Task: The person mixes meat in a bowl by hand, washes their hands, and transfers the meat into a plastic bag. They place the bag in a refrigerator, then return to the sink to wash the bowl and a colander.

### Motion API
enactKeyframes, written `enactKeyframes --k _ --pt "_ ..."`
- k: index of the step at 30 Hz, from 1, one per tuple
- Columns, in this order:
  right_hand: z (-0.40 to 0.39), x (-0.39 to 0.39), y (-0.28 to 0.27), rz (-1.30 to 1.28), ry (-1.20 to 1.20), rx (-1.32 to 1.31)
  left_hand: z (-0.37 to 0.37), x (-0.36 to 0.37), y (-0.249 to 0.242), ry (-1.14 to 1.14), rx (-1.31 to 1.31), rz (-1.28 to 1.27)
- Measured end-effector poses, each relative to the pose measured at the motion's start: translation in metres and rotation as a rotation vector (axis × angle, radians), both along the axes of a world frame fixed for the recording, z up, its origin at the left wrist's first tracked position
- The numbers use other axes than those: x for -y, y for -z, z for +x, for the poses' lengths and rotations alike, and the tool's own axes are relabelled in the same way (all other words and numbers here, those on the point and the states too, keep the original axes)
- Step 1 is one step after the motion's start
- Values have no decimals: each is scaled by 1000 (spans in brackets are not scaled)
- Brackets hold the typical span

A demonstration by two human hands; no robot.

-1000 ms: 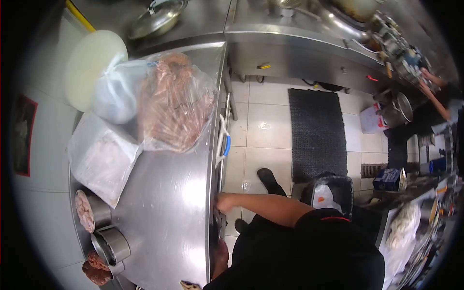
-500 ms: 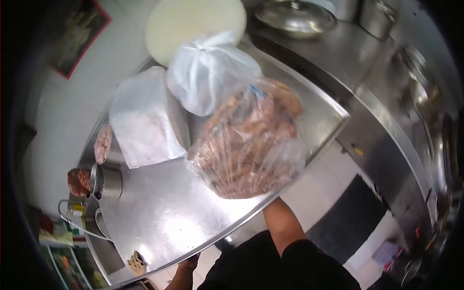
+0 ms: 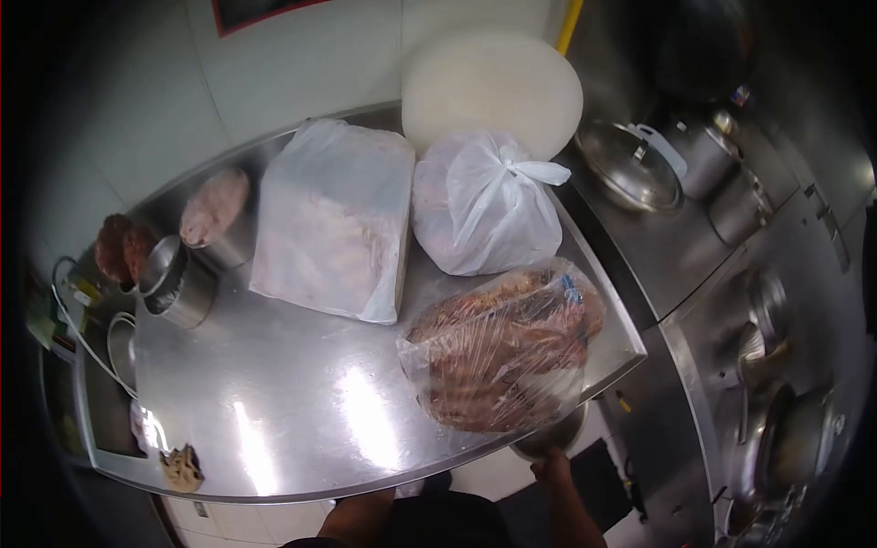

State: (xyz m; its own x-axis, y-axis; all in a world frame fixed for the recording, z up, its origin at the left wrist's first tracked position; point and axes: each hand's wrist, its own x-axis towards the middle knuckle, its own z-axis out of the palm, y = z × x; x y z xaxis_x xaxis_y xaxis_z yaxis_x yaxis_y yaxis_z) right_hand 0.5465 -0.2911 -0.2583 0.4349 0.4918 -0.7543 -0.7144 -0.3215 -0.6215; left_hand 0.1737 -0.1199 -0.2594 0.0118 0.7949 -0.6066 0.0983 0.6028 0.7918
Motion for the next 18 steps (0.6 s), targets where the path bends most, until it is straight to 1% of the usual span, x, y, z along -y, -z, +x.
enactKeyframes --k 1,2,3,5,6,8,9,10,12,13,15,16,18 --pt "9 20 6 -11 57 -25 9 -4 4 -17 21 -21" --pt "19 41 17 -36 37 25 17 -6 7 -31 38 -37" --pt "29 64 36 -64 -46 138 24 -9 10 -42 52 -51" --pt "61 121 96 -105 -260 440 38 -13 15 -62 77 -76" --pt "73 144 121 -127 -335 546 43 -16 18 -74 83 -86" --pt "70 147 107 -206 -357 542 50 -15 23 -85 86 -104" --pt "67 147 96 -253 -405 565 52 -16 25 -92 90 -110" --pt "60 144 76 -302 -588 713 54 -16 27 -93 84 -115" --pt "27 113 -3 -410 -921 1053 55 -15 30 -99 84 -128" --pt "36 128 33 -362 -673 800 56 -15 31 -96 83 -131" --pt "38 149 57 -259 -336 455 54 -13 30 -92 76 -135" --pt "34 148 53 -204 -246 365 54 -12 29 -90 75 -135" --pt "26 128 43 -211 -219 325 50 -11 26 -83 71 -135"
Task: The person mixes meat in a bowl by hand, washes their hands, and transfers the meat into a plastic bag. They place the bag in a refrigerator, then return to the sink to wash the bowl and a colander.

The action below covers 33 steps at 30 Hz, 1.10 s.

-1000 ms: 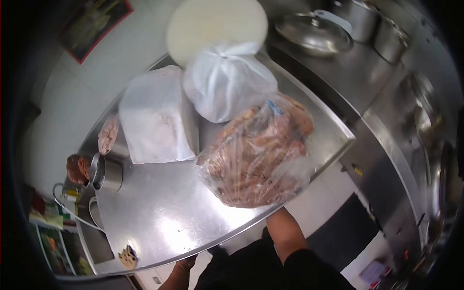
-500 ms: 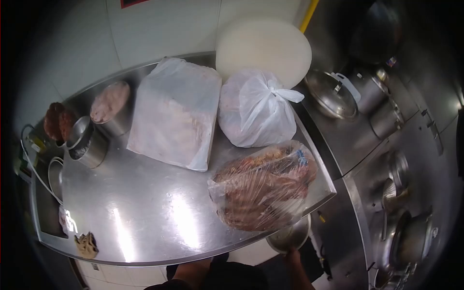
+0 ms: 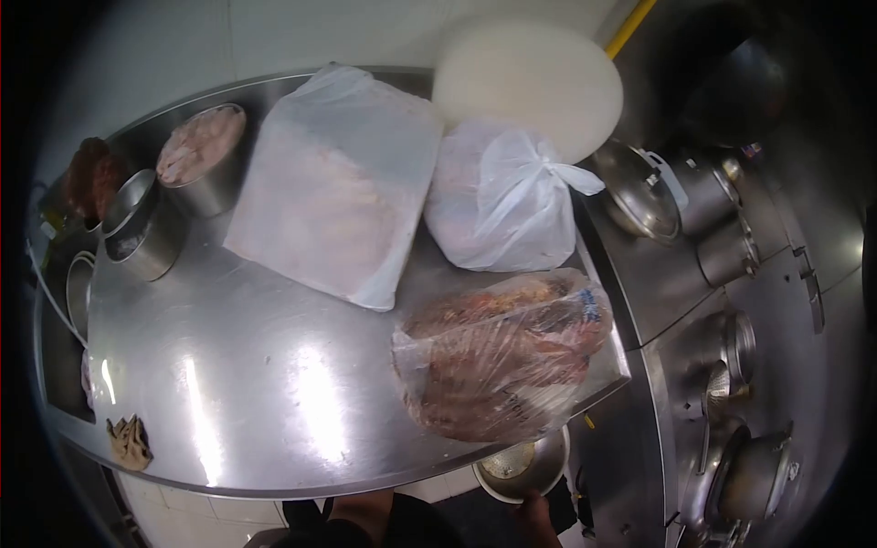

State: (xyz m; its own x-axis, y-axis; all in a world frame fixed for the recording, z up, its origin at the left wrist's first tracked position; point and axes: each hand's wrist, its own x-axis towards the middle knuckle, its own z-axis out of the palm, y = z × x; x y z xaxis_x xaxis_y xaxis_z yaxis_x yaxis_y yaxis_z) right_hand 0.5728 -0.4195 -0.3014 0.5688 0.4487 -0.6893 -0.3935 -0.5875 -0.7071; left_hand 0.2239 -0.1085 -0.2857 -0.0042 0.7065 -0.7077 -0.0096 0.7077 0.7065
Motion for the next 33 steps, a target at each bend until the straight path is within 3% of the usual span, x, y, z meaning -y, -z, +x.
enactKeyframes --k 2,4,6,7,11,15,20,24,27,28,30,32,33 --pt "-32 -51 -73 -130 -122 109 -2 2 -3 2 0 3" --pt "-45 -69 -89 41 -265 356 -4 4 -6 4 -5 4" --pt "-49 -93 -100 7 143 6 -7 7 -10 8 -3 3" --pt "-51 -101 -91 252 86 -48 -8 8 -12 10 -6 8" --pt "-63 -164 -77 61 -42 85 -15 11 -19 15 -4 12" --pt "-73 -230 -21 226 -79 -241 -19 17 -23 15 -3 -5" --pt "-104 -301 -6 384 -41 -488 -15 20 -25 12 10 -19" --pt "-120 -286 -8 484 -1 -665 -12 19 -22 1 22 -12" --pt "-129 -232 -6 566 -48 -728 -11 19 -19 -2 29 -20" --pt "-130 -217 -1 557 -122 -676 -11 20 -19 -1 32 -23" --pt "-122 -193 12 396 -604 -123 -11 19 -18 5 33 -18" --pt "-120 -174 13 246 -784 2 -15 17 -20 43 11 -8" --pt "-119 -166 -2 184 -733 -150 -16 15 -17 70 3 -7"
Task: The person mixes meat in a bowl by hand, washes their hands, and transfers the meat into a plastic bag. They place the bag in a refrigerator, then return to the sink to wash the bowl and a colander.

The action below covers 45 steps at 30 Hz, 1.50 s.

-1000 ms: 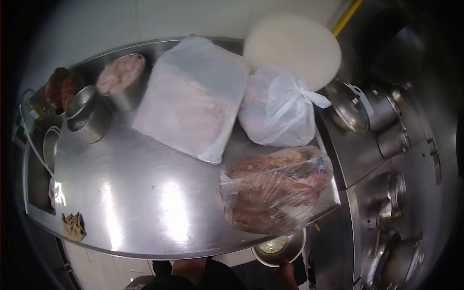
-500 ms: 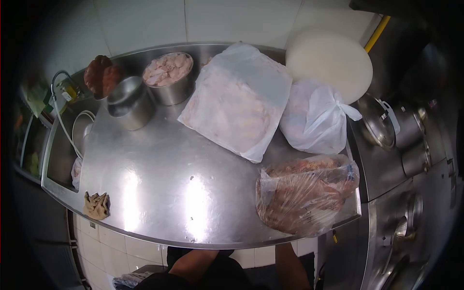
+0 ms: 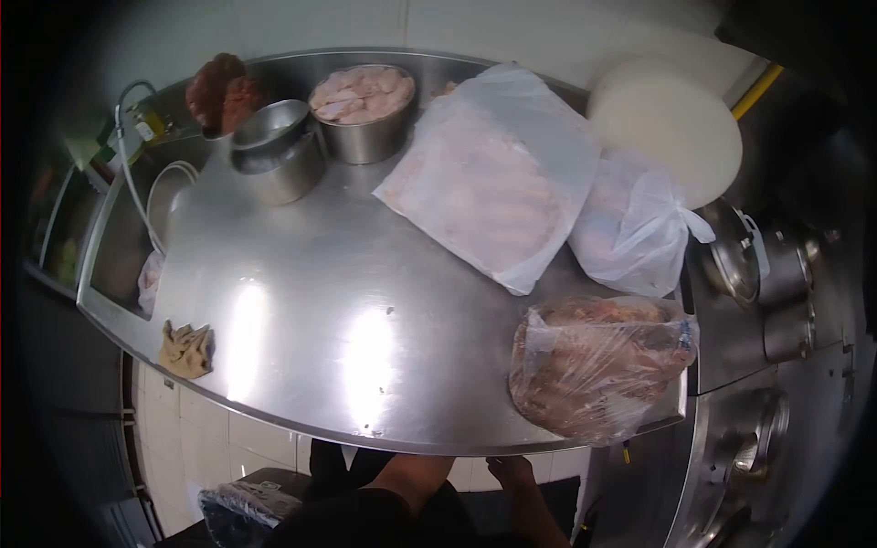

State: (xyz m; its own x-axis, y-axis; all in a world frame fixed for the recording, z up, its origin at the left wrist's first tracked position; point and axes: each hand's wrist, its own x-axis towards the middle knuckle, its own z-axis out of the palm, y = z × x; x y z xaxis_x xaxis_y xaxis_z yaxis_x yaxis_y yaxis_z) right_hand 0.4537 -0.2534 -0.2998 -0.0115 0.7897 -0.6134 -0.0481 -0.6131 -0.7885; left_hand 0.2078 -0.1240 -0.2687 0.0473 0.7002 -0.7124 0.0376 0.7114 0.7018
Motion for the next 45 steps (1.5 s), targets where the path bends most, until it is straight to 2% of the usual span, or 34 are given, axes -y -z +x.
enactKeyframes --k 3,5,7,9,10,11,12,13,14,15,16,18,19,20,21,23,24,25,26,28,30,31,32,34,36,38,39,40,42,44,45 --pt "3 8 -44 -293 77 -301 -20 -7 0 198 -132 40" --pt "-25 -14 -109 -288 -264 3 -62 -8 -12 577 -356 68" --pt "-49 -35 -169 -278 -623 117 -132 6 -40 1127 -610 96" --pt "-64 -45 -201 -206 -737 -63 -212 29 -83 1562 -658 116" --pt "-73 -49 -214 -174 -788 -149 -254 40 -111 1586 -550 77" --pt "-87 -56 -229 -95 -823 -176 -297 51 -133 1447 -366 98" --pt "-105 -69 -246 -20 -854 -205 -309 35 -234 1044 -208 -321" --pt "-127 -80 -259 49 -879 -232 -354 43 -248 829 -44 -256" --pt "-151 -92 -267 126 -827 -262 -385 42 -286 643 -34 -76" --pt "-178 -109 -277 175 -875 -115 -421 38 -306 515 -102 76" --pt "-209 -128 -287 225 -917 37 -459 39 -316 292 -166 269" --pt "-281 -161 -301 413 -878 316 -534 10 -328 215 -533 318" --pt "-316 -177 -295 631 -881 437 -577 -8 -328 196 -705 319" --pt "-351 -193 -283 844 -871 558 -628 -29 -317 176 -721 262" --pt "-386 -209 -271 874 -843 655 -682 -54 -296 164 -734 202" --pt "-461 -237 -264 887 -821 844 -778 -104 -246 -100 -618 145" --pt "-498 -250 -264 865 -834 936 -817 -124 -219 -165 -647 144" --pt "-533 -264 -255 960 -797 1009 -850 -138 -192 -236 -672 135" --pt "-567 -278 -243 1060 -774 1076 -870 -148 -166 -359 -584 114" --pt "-638 -308 -235 932 -710 1250 -900 -166 -119 -632 -419 63" --pt "-692 -332 -218 805 -605 1412 -939 -179 -58 -655 -366 149" --pt "-709 -338 -206 715 -537 1492 -924 -182 -90 -792 -279 11" --pt "-725 -342 -201 623 -455 1567 -940 -186 -74 -785 -313 17" --pt "-730 -340 -209 595 -501 1507 -978 -202 -35 -750 -385 50" --pt "-732 -340 -216 585 -522 1497 -1010 -216 1 -834 -446 64" --pt "-731 -340 -217 593 -527 1532 -1024 -221 15 -844 -404 126" --pt "-731 -339 -219 602 -519 1524 -1022 -225 10 -885 -247 53" --pt "-733 -341 -221 612 -515 1516 -1025 -224 23 -843 -146 92" --pt "-733 -338 -223 612 -515 1501 -1011 -232 11 -862 -334 -25" --pt "-735 -341 -226 630 -487 1489 -1049 -238 93 -865 -284 25" --pt "-737 -342 -228 617 -476 1488 -1045 -240 92 -888 -315 9"
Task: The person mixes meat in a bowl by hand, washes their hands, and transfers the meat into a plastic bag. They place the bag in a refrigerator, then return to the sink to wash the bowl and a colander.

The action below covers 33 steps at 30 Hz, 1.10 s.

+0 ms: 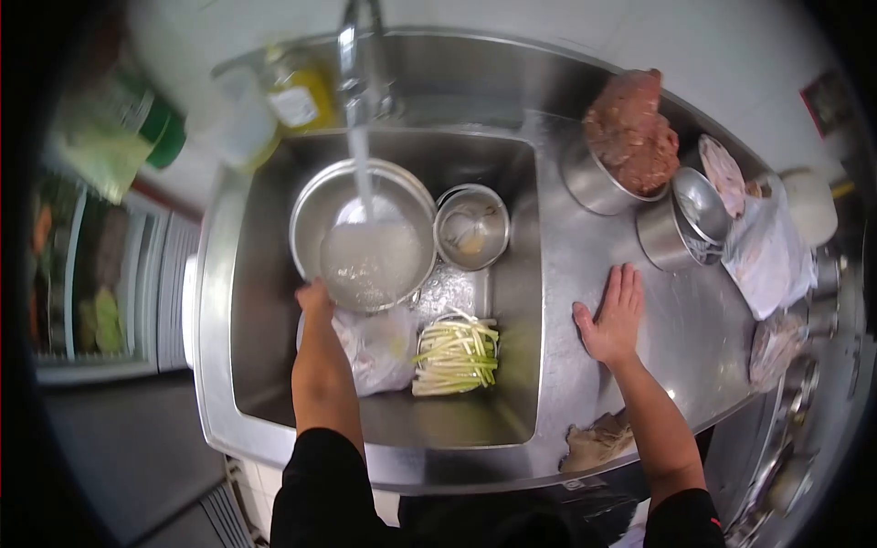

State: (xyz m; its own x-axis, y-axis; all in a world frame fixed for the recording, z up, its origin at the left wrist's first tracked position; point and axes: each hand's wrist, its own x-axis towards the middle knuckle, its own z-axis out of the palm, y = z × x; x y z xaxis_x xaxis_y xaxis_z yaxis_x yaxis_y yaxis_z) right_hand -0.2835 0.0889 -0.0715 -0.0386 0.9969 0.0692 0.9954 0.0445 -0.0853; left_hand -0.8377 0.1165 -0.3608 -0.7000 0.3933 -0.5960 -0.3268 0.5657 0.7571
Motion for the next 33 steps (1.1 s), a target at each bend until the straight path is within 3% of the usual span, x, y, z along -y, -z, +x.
enactKeyframes --k 4,7,10,12,14,16,18,20,22,24,27,30,33 --pt "3 2 1 14 14 -12 2 15 -19 81 -71 161" --pt "4 0 5 41 0 -24 -17 34 -84 444 -107 -156" --pt "0 0 -1 -19 55 -31 -33 15 -148 559 -215 -62" --pt "0 2 -4 -43 72 -54 6 -16 -251 887 -513 -387" --pt "1 2 -7 -58 90 -74 21 -47 -272 1079 -971 -556" --pt "0 4 -10 -75 103 -91 80 -60 -331 1226 -1096 -647" --pt "0 4 -12 -75 98 -102 126 -63 -354 1370 -1380 -563" --pt "1 6 -12 -83 97 -111 157 -75 -359 1277 -1494 -531" --pt "1 7 -14 -87 95 -118 176 -76 -389 1532 -1627 -585" --pt "2 7 -14 -80 92 -112 178 -82 -405 1551 -1607 -600" --pt "-1 7 -14 -71 95 -97 152 -71 -414 1508 -1587 -402" --pt "-5 13 -6 -86 168 -103 118 -47 -424 1445 -1397 -326" --pt "-49 8 -34 -204 154 -100 76 -25 -402 1284 -1247 -149"
